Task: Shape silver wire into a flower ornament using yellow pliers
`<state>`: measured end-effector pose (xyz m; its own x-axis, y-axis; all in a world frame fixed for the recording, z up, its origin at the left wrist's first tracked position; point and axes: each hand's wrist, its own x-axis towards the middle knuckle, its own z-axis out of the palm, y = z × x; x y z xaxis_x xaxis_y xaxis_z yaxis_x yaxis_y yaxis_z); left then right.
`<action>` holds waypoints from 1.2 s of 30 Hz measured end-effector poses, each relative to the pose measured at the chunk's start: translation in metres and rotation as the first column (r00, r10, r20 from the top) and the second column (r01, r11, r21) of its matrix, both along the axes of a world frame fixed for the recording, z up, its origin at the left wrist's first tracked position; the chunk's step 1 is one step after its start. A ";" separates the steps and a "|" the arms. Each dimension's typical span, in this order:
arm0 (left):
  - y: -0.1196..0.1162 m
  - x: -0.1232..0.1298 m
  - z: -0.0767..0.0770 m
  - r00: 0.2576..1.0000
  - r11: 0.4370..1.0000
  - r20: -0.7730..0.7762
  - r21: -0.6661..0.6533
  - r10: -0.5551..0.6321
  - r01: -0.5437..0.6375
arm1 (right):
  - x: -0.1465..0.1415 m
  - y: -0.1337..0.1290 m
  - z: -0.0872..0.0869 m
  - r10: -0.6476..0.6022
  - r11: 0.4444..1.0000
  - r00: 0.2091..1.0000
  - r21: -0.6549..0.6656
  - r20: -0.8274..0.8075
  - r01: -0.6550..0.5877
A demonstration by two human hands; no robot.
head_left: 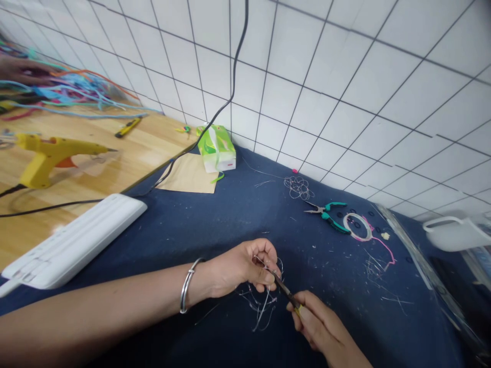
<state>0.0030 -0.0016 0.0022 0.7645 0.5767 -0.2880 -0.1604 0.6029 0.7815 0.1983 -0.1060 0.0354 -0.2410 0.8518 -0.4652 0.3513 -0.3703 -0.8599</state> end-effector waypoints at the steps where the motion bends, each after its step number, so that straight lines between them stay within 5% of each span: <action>1: 0.000 0.000 0.000 1.000 1.000 0.002 -0.001 -0.004 0.004 | -0.001 0.000 0.002 0.032 0.998 0.998 0.050 0.053 -0.035; 13: 0.001 -0.001 0.004 1.000 0.999 -0.019 0.048 -0.024 0.025 | 0.005 -0.006 -0.003 0.129 0.964 0.950 0.189 0.283 -0.187; 27: 0.000 0.000 -0.003 0.998 0.997 -0.016 0.053 0.060 -0.059 | 0.001 -0.001 0.009 0.089 0.989 0.981 0.103 0.170 -0.107; 36: 0.001 0.001 -0.003 0.998 0.997 -0.016 0.043 0.068 -0.068 | 0.006 0.000 0.006 0.109 0.982 0.963 0.126 0.248 -0.144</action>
